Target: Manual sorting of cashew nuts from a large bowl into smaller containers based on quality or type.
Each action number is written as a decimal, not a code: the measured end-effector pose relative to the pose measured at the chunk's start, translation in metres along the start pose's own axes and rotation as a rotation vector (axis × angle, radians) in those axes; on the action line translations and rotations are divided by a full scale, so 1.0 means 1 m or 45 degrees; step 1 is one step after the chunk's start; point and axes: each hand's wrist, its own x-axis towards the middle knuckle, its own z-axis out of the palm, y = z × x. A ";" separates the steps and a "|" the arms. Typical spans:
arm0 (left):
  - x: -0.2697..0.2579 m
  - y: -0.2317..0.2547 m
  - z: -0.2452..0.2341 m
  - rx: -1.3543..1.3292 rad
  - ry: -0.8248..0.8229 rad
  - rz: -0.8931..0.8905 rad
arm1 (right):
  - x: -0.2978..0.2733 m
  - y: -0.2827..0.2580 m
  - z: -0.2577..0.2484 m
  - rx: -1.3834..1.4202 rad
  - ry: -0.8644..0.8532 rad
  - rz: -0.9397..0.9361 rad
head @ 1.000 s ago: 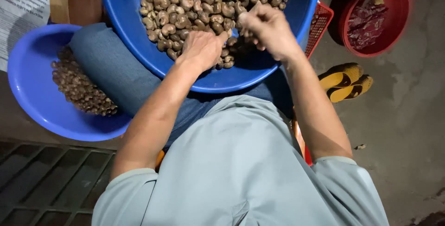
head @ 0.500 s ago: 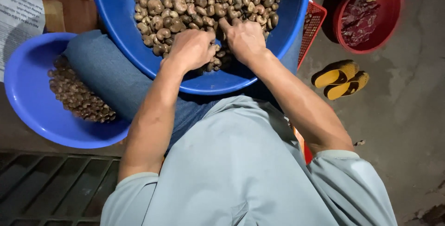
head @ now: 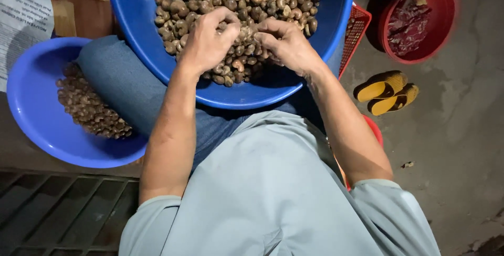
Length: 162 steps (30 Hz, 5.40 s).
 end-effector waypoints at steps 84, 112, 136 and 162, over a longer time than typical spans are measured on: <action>0.005 0.002 -0.023 -0.307 -0.102 -0.110 | -0.099 -0.005 -0.020 -1.326 0.430 -0.896; -0.005 -0.006 -0.010 0.279 -0.190 0.074 | 0.018 0.055 -0.043 -2.100 0.354 -0.618; -0.005 -0.004 0.006 0.418 -0.268 -0.005 | 0.001 0.029 0.001 -1.289 -0.210 -0.342; -0.004 0.015 -0.012 -0.740 -0.344 -0.009 | -0.009 0.006 -0.058 0.458 -0.180 -0.198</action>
